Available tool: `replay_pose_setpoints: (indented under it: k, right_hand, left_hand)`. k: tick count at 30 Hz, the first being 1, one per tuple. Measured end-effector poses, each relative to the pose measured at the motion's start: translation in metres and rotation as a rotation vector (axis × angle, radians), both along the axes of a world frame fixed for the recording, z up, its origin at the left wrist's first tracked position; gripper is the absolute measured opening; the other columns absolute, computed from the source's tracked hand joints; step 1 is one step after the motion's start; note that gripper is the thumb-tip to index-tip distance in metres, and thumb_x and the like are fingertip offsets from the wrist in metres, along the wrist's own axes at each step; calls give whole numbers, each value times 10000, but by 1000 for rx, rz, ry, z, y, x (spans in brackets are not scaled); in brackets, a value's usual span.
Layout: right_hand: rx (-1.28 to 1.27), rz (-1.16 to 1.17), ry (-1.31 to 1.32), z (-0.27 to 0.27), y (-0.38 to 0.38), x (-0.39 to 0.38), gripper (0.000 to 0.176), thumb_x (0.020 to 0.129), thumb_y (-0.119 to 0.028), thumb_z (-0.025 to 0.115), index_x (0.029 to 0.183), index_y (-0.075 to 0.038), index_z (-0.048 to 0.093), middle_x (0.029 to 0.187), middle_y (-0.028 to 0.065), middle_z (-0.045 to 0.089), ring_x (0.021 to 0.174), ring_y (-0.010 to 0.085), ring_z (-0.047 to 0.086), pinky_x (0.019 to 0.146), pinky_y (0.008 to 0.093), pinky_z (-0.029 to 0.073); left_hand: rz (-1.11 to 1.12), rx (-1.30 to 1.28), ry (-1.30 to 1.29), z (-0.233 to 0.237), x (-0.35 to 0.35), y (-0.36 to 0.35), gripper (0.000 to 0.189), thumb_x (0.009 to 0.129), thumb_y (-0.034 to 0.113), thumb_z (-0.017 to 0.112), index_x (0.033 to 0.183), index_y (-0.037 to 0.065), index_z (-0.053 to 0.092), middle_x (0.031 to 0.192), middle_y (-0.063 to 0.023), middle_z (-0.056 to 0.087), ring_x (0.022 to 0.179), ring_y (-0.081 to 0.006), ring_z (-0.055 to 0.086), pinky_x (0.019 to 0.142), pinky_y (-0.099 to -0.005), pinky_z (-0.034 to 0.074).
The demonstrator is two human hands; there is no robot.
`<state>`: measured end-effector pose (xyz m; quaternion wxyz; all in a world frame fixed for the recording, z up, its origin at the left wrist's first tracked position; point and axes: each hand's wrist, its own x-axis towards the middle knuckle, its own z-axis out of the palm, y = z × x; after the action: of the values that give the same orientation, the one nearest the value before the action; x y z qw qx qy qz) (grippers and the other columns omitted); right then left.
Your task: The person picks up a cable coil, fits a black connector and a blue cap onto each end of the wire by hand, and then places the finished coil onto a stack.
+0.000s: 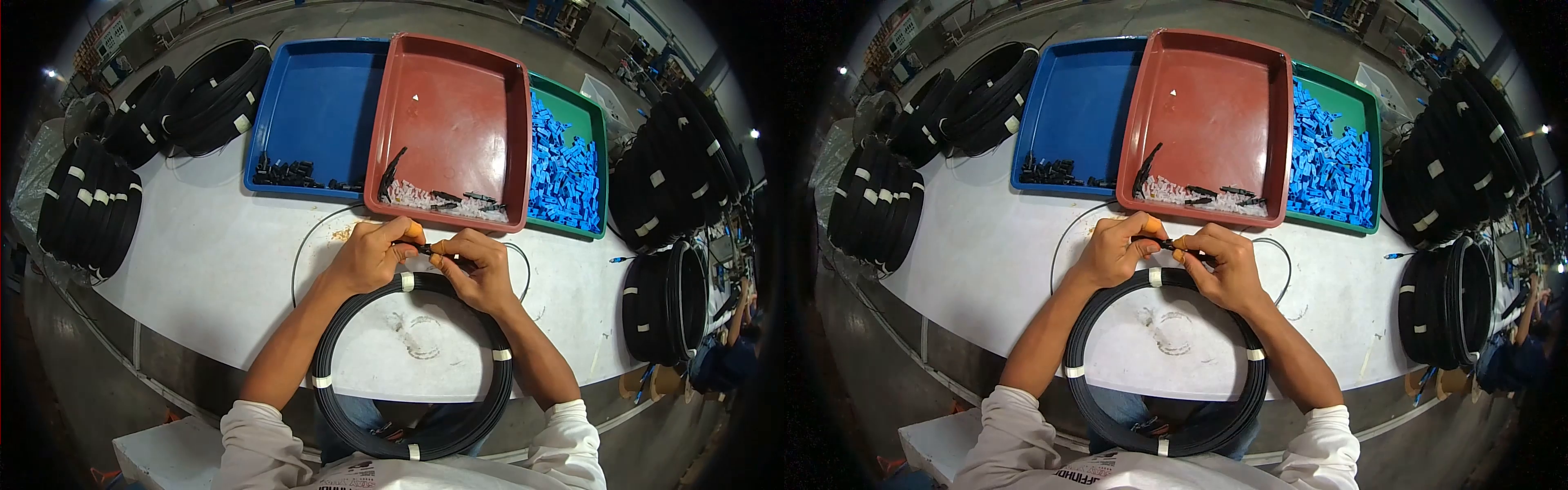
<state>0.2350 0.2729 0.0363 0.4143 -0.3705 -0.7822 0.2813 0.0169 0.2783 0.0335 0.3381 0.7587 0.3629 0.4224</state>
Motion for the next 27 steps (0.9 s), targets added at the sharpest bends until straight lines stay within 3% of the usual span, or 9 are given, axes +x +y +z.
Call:
replay_pose_setpoints:
  k: [3, 12, 27]
  right_hand:
    - [-53, -15, 25, -2, 0, -1, 141, 795, -12, 717, 932, 7, 740, 772, 83, 657, 607, 136, 595, 525, 266, 450]
    - [-281, -38, 104, 0, -1, -4, 83, 821, -15, 715, 892, 22, 735, 767, 59, 671, 550, 60, 500, 492, 237, 377]
    - [-491, -27, 168, 0, 0, -10, 47, 879, 3, 679, 868, 45, 695, 759, 43, 680, 636, 54, 549, 563, 226, 439]
  left_hand:
    - [46, 39, -21, -6, 4, 1, 164, 822, -78, 657, 980, -42, 676, 859, -131, 733, 729, -202, 729, 651, -299, 576]
    - [114, 504, 75, -14, 3, 7, 212, 669, -11, 810, 860, -19, 717, 780, -105, 729, 674, -252, 698, 618, -334, 539]
    - [186, 702, 95, -10, 8, 8, 140, 679, -35, 760, 749, 24, 653, 713, -72, 687, 654, -221, 659, 634, -335, 501]
